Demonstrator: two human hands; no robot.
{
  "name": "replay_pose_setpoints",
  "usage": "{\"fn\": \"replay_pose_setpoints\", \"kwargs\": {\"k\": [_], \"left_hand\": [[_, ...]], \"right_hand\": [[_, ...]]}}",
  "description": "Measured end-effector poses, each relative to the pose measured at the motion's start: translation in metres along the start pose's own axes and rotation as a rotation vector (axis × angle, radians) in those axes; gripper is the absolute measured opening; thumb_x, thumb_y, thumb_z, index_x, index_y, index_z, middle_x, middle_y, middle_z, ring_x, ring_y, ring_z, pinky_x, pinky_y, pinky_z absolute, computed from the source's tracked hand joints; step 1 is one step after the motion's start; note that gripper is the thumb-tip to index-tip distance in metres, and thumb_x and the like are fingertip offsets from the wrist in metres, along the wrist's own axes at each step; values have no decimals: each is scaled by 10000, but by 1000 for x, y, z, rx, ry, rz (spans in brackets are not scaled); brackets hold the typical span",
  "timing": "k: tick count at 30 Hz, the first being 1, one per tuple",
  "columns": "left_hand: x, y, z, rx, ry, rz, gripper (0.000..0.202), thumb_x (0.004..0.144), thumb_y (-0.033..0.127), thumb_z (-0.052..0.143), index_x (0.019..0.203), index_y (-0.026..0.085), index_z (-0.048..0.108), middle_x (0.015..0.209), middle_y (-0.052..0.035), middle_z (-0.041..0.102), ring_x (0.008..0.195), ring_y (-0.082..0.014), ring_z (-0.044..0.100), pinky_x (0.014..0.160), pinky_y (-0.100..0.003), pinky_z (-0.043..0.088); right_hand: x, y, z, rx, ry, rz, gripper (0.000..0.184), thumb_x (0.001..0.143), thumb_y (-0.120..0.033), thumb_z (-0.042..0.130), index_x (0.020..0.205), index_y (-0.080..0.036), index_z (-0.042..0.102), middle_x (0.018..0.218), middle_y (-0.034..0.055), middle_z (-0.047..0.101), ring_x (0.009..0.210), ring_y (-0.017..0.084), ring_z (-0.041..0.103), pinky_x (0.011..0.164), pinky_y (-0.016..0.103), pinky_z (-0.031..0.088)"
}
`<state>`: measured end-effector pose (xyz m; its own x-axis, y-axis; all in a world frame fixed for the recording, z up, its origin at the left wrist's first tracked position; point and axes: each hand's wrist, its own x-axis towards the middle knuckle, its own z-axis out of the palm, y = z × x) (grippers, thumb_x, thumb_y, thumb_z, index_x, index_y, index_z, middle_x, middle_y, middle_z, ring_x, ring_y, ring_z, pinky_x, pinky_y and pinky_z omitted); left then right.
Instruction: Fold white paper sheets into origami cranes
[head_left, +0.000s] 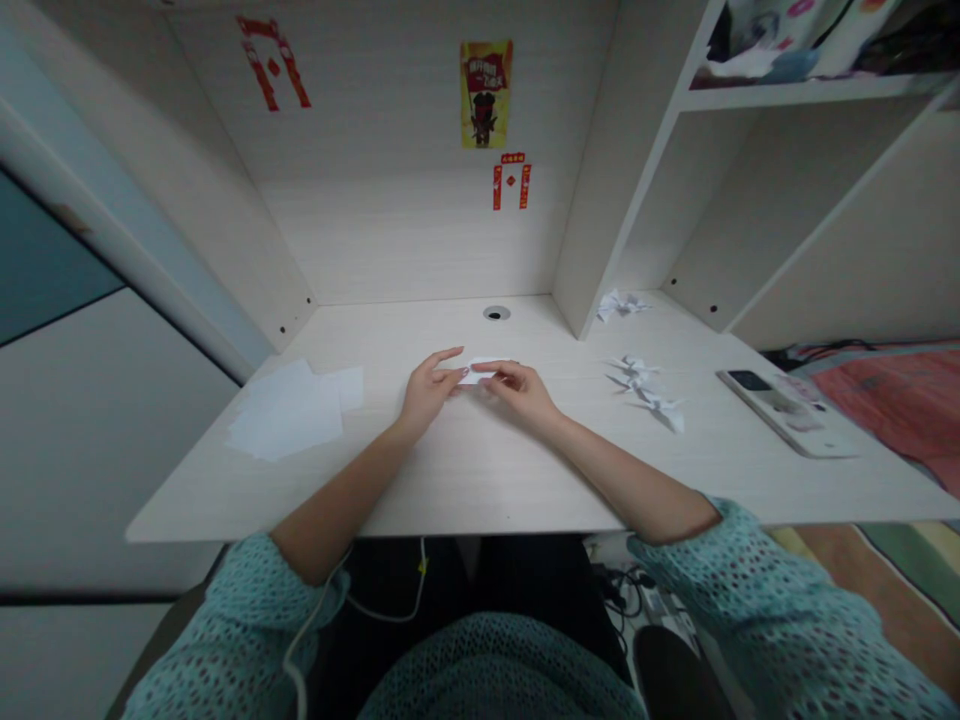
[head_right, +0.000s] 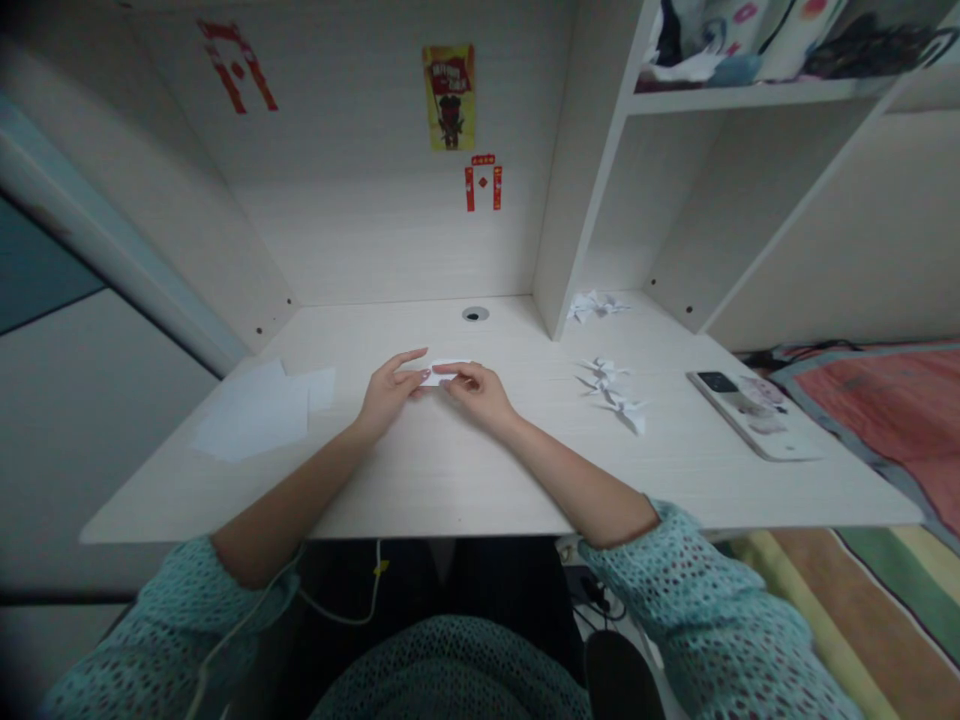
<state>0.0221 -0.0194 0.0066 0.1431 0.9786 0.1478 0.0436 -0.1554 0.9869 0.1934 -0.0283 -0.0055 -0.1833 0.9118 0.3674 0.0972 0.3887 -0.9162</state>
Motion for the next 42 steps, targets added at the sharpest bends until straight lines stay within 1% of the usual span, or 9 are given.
{"fn": "replay_pose_setpoints", "kwargs": {"k": [5, 13, 15, 19, 23, 29, 32, 36, 42], "left_hand": [[0, 5, -1, 38, -22, 4, 511, 673, 385, 692, 1121, 159, 597, 679, -35, 693, 632, -149, 634, 626, -244, 472], [1, 3, -3, 52, -67, -5, 482, 710, 412, 661, 1116, 158, 602, 695, -43, 700, 677, -167, 662, 690, -273, 502], [0, 2, -2, 46, -88, 43, 468, 728, 421, 640, 1113, 156, 610, 765, -61, 711, 716, -171, 665, 725, -285, 503], [-2, -1, 1, 21, -123, 107, 417, 700, 359, 679, 1063, 156, 650, 1015, -93, 690, 899, -194, 648, 862, -320, 476], [-3, -4, 2, 16, -73, 124, 355, 705, 320, 681, 1021, 159, 676, 1044, -83, 682, 947, -203, 639, 915, -346, 459], [-4, -3, 3, 55, 10, 180, 295, 688, 324, 694, 941, 174, 706, 997, -65, 697, 943, -208, 644, 926, -357, 462], [-5, -2, 4, 118, 27, 201, 273, 689, 333, 689, 915, 181, 714, 978, -63, 702, 930, -208, 648, 916, -352, 469], [-7, -2, 5, 136, 1, 197, 271, 682, 336, 696, 903, 180, 717, 976, -67, 703, 921, -206, 650, 897, -338, 477], [-5, -2, 7, 43, -34, 135, 268, 679, 338, 700, 890, 172, 716, 966, -73, 706, 907, -201, 652, 874, -332, 481]], "right_hand": [[1, 1, -2, -85, -7, -68, 294, 725, -339, 648, 989, -221, 700, 982, 68, 699, 782, 172, 610, 720, 300, 472], [3, 4, -6, -80, 29, -34, 303, 685, -369, 697, 944, -214, 720, 946, 74, 714, 739, 183, 623, 711, 315, 475], [4, 7, -7, -56, 51, -28, 315, 681, -380, 699, 946, -211, 718, 952, 75, 713, 743, 185, 626, 708, 316, 474], [5, 10, -7, 42, 73, -12, 355, 679, -402, 696, 979, -213, 705, 964, 71, 710, 796, 193, 637, 715, 311, 479], [5, 7, -6, 114, 70, 11, 343, 674, -399, 701, 962, -212, 710, 965, 65, 710, 830, 195, 638, 723, 306, 479], [4, 2, -6, 180, 41, 38, 274, 671, -383, 703, 896, -229, 728, 934, 49, 717, 783, 168, 630, 654, 266, 471], [4, 1, -8, 157, 41, 55, 280, 678, -417, 686, 875, -223, 734, 887, 43, 722, 695, 148, 612, 617, 261, 463], [5, 0, -8, 109, 76, 68, 287, 685, -446, 666, 826, -207, 741, 804, 43, 723, 631, 142, 591, 590, 262, 454], [3, -3, -4, 144, 111, 59, 218, 671, -400, 690, 755, -205, 738, 785, 44, 723, 673, 152, 612, 612, 260, 464]]}}
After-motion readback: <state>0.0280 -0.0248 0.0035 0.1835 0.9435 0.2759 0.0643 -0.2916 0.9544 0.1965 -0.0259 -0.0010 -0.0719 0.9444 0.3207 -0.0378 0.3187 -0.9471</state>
